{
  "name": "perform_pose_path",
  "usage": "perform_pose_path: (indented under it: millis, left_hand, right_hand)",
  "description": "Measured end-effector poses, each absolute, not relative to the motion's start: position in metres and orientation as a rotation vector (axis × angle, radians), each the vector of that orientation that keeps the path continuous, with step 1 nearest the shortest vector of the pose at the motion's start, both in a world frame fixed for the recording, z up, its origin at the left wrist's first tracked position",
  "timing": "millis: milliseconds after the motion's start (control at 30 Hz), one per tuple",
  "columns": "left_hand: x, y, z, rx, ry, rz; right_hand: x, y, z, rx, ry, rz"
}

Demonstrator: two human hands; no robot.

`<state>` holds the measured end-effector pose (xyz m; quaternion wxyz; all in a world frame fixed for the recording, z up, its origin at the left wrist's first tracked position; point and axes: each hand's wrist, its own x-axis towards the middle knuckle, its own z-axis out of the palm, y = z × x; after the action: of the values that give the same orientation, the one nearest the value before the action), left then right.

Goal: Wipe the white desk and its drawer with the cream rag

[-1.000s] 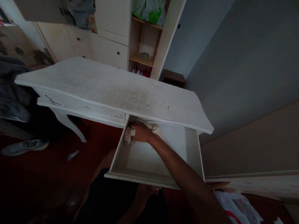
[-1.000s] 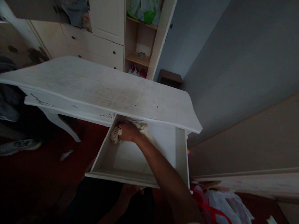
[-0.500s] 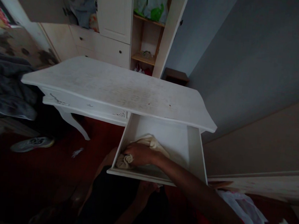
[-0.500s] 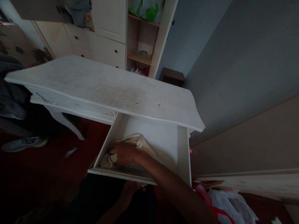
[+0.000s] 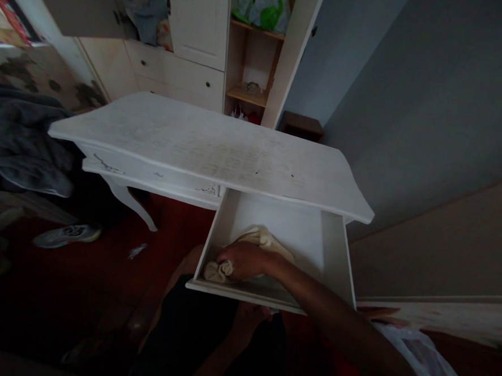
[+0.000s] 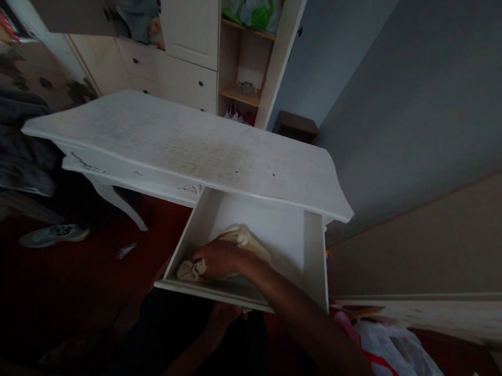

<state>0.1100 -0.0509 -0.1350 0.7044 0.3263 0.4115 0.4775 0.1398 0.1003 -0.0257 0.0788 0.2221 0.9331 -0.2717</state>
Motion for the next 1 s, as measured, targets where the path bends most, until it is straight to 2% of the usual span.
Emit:
perform_pose_path:
  millis: [300, 567, 633, 800, 1000]
  left_hand:
    - [0.121, -0.054, -0.165, 0.636, 0.899, 1.092]
    - [0.116, -0.054, -0.157, 0.681, 0.945, 1.071]
    - [0.113, -0.054, -0.152, 0.684, 0.934, 1.054]
    - [0.111, -0.053, -0.153, 0.677, 0.959, 1.021]
    - [0.112, -0.051, -0.153, 0.715, 1.031, 1.026]
  right_hand:
    - [0.189, 0.093, -0.011, 0.818, 2.611, -0.839]
    - [0.257, 0.100, -0.006, 1.360, 2.817, -1.403]
    - [0.268, 0.104, 0.003, 1.539, 2.924, -1.457]
    - [0.288, 0.108, 0.025, 1.987, 3.064, -1.196]
    - [0.306, 0.098, 0.026, 1.685, 3.035, -0.682]
